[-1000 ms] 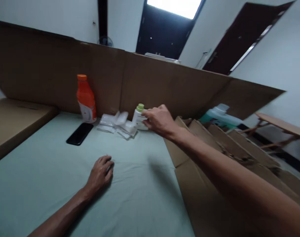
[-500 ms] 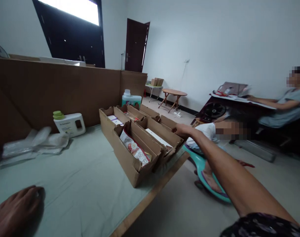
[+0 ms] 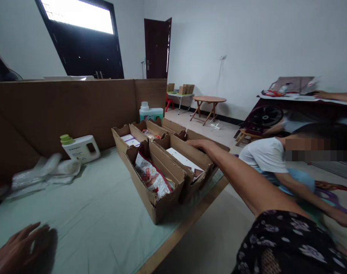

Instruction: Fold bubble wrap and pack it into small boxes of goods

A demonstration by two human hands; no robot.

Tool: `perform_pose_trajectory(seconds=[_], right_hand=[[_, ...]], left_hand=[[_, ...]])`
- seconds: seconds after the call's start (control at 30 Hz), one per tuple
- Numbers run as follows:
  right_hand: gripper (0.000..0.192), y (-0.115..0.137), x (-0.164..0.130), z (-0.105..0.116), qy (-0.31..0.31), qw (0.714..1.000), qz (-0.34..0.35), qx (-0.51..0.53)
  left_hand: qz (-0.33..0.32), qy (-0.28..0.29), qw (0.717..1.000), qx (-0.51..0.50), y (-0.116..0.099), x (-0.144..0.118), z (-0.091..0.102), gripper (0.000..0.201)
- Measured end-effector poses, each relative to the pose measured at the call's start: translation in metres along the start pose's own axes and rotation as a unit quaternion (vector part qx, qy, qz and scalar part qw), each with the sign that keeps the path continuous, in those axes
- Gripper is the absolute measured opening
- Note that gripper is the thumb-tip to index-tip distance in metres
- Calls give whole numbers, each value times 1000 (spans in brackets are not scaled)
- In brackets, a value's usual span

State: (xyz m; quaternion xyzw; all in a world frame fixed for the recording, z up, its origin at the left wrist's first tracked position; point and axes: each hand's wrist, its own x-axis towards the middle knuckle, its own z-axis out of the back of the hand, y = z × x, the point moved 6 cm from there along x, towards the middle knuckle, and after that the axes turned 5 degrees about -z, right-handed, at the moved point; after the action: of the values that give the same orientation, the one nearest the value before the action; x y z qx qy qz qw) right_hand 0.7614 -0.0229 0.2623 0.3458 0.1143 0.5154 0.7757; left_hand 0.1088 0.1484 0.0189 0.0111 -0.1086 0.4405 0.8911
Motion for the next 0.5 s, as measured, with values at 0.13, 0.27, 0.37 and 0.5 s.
perform_pose_trajectory(seconds=[0.13,0.27,0.37,0.5], right_hand=[[16,14,-2,0,-7,1000,13,-4],[20,36,26,35,-107,994,-5,-27],[11,77,12,57,-221,975,26,-14],[11,175,-51,-7,-68,979,162,105]], left_hand=[[-11,-49,998,-49,1,-4,4,42],[-54,-128,985,-99,-46,7,50,35],[-98,-197,966,-135,-126,25,115,43],[-181,-299,904,-246,-243,50,189,93]])
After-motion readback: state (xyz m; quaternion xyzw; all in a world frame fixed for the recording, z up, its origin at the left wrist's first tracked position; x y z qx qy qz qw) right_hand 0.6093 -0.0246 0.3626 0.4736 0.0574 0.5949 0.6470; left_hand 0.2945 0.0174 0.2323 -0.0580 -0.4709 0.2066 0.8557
